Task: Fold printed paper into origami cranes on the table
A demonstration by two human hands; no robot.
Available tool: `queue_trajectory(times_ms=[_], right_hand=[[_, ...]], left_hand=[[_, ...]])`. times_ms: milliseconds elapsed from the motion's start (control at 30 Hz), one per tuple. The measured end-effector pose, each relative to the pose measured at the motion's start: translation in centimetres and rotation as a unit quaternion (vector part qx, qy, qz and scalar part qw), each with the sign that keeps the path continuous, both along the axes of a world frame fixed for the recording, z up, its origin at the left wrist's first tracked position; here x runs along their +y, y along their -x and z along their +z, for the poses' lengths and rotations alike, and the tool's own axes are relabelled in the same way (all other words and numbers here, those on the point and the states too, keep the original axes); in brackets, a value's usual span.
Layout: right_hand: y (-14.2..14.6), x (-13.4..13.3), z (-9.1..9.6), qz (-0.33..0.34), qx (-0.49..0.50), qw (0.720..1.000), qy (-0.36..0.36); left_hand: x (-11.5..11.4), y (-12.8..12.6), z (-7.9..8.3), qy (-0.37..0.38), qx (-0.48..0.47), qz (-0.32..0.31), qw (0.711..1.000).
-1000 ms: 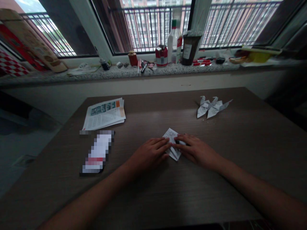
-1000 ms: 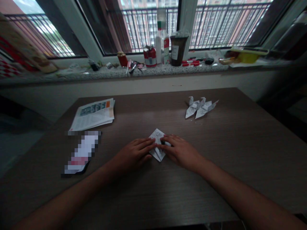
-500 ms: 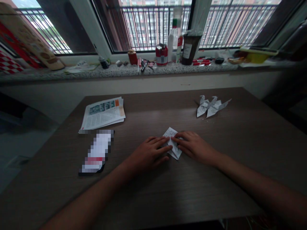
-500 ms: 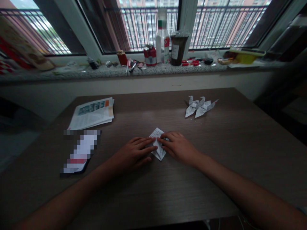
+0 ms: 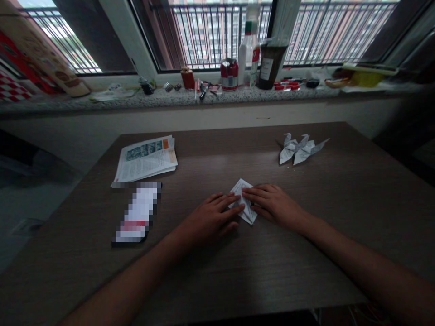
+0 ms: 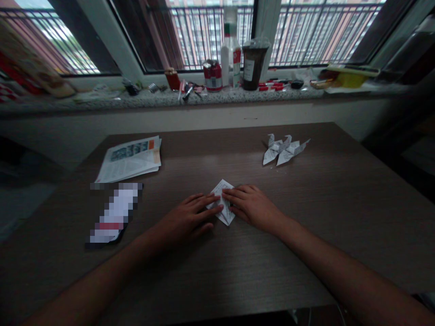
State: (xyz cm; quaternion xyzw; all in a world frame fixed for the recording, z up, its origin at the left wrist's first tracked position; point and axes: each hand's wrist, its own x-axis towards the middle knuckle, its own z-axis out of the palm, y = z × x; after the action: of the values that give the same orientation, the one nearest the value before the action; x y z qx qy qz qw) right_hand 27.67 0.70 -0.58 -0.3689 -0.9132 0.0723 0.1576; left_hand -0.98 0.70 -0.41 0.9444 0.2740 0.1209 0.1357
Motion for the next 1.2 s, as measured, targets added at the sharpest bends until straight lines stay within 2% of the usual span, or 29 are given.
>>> queue_trajectory(times_ms=[333, 600, 800, 1200], right_hand=[[-0.1, 0.0, -0.5, 0.007, -0.027, 0.999, -0.02], [0.0, -0.2, -0.6, 0.004, -0.051, 0.998, -0.042], [-0.2, 0.0, -1.1, 0.007, -0.044, 0.998, -0.039], [-0.1, -0.2, -0.5, -0.001, -0.052, 0.998, -0.02]], left_hand=[[-0.4, 0.1, 1.3, 0.013, 0.04, -0.051, 0.998], [-0.8, 0.0, 1.4, 0.005, 0.043, -0.04, 0.998], [-0.6, 0.0, 1.5, -0.006, 0.063, -0.069, 0.996], [-1.4, -0.4, 1.8, 0.01, 0.072, -0.083, 0.994]])
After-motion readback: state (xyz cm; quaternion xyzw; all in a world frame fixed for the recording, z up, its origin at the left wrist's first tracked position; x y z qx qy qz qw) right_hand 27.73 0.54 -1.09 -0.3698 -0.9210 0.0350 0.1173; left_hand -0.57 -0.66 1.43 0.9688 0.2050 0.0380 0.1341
